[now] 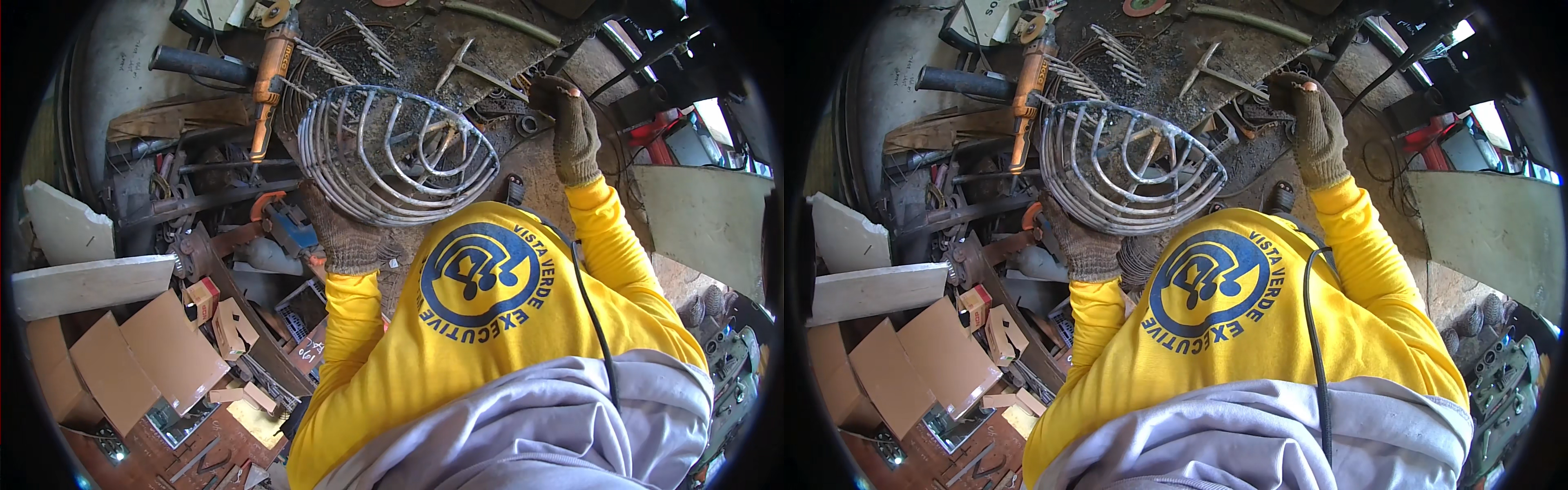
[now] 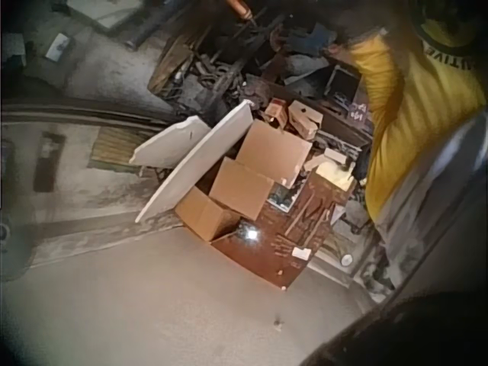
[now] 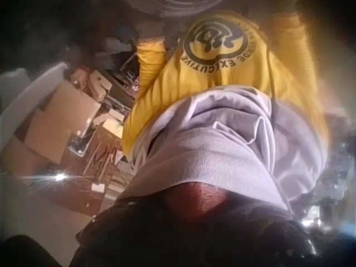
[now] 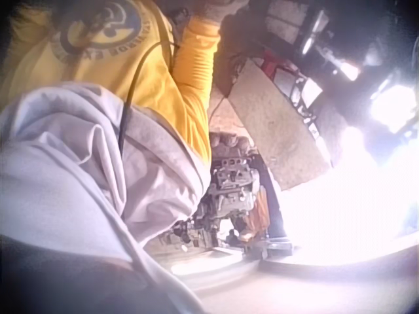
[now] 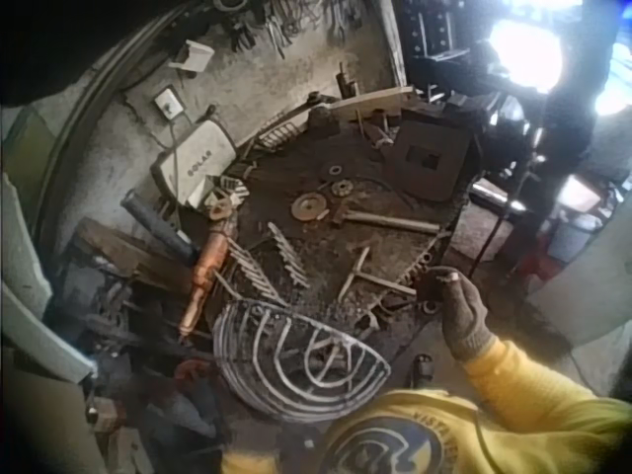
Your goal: The person uses a hammer to shape a curved metal wire frame on a workshop table and then welds parts of the frame together using a welding torch.
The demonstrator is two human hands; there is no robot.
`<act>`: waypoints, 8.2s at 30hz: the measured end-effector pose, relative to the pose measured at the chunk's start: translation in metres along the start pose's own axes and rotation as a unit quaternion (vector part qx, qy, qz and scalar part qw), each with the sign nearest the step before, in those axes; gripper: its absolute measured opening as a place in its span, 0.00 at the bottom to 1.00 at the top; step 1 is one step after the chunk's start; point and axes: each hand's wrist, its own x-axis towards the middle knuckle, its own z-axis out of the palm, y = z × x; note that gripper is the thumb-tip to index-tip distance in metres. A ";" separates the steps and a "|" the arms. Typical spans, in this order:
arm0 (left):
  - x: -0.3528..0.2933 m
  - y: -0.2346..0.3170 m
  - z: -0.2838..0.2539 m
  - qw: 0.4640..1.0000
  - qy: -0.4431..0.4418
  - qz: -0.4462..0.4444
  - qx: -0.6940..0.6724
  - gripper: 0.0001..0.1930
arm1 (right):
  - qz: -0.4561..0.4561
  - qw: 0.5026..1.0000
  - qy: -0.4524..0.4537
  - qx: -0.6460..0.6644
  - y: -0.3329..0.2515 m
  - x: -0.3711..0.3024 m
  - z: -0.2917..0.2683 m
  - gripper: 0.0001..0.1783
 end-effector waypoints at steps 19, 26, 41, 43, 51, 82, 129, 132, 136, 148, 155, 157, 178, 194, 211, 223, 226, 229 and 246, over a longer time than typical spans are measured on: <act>0.010 -0.002 0.020 0.988 0.108 0.031 0.108 0.32 | 0.027 1.000 -0.003 -0.009 0.007 0.006 -0.002 0.24; 0.008 -0.001 -0.004 0.970 0.132 0.099 0.178 0.30 | 0.032 0.998 -0.029 -0.055 0.011 0.009 -0.005 0.24; 0.002 0.006 -0.013 0.653 0.137 0.318 0.673 0.16 | -0.007 0.976 -0.043 -0.212 0.006 0.009 0.002 0.15; 0.005 0.004 -0.013 0.671 0.110 0.366 0.636 0.20 | -0.017 0.966 -0.050 -0.251 0.002 0.010 0.005 0.15; 0.000 0.002 -0.005 0.642 0.099 0.375 0.661 0.25 | -0.099 0.943 -0.051 -0.314 -0.003 0.011 0.005 0.15; -0.005 -0.011 -0.009 0.849 0.140 0.148 0.487 0.10 | 0.036 0.980 -0.034 -0.194 -0.031 0.001 -0.004 0.14; -0.010 0.030 -0.122 0.483 -0.005 0.436 0.759 0.13 | 0.039 0.914 -0.042 -0.401 -0.042 -0.025 -0.033 0.24; 0.001 0.036 -0.083 0.319 -0.075 0.550 0.769 0.18 | 0.136 0.931 0.052 -0.334 -0.028 -0.051 -0.058 0.24; 0.013 0.019 -0.024 0.941 0.016 0.137 0.309 0.29 | 0.146 0.940 0.132 -0.280 -0.030 -0.067 -0.085 0.20; 0.042 -0.109 0.161 0.957 -0.065 0.085 0.269 0.28 | -0.017 0.972 0.220 -0.084 -0.066 0.011 -0.235 0.09; 0.136 -0.194 0.248 0.903 -0.131 0.112 0.394 0.20 | -0.001 0.976 0.208 -0.062 -0.085 0.040 -0.310 0.11; 0.142 -0.219 0.284 0.953 -0.033 0.049 0.297 0.18 | -0.004 0.976 0.209 -0.059 -0.088 0.043 -0.319 0.12; 0.268 -0.225 0.297 0.376 -0.228 0.420 0.794 0.20 | -0.053 0.959 0.171 -0.220 -0.116 0.086 -0.256 0.19; 0.296 -0.276 0.227 0.531 -0.186 0.478 0.675 0.15 | -0.006 0.973 0.082 -0.217 -0.123 0.126 -0.259 0.22; 0.292 -0.281 0.241 0.474 -0.184 0.548 0.664 0.11 | -0.004 0.859 -0.036 -0.510 -0.217 0.178 -0.206 0.26; 0.291 -0.286 0.241 0.561 -0.182 0.513 0.624 0.10 | -0.102 0.806 -0.039 -0.582 -0.208 0.176 -0.206 0.27; 0.288 -0.283 0.244 0.559 -0.172 0.452 0.673 0.14 | -0.030 0.862 -0.022 -0.506 -0.212 0.179 -0.211 0.27; 0.294 -0.282 0.240 0.439 -0.171 0.557 0.684 0.10 | -0.047 0.910 0.046 -0.410 -0.228 0.174 -0.198 0.28; 0.292 -0.287 0.235 0.468 -0.174 0.542 0.676 0.12 | -0.096 0.910 0.076 -0.397 -0.239 0.165 -0.192 0.26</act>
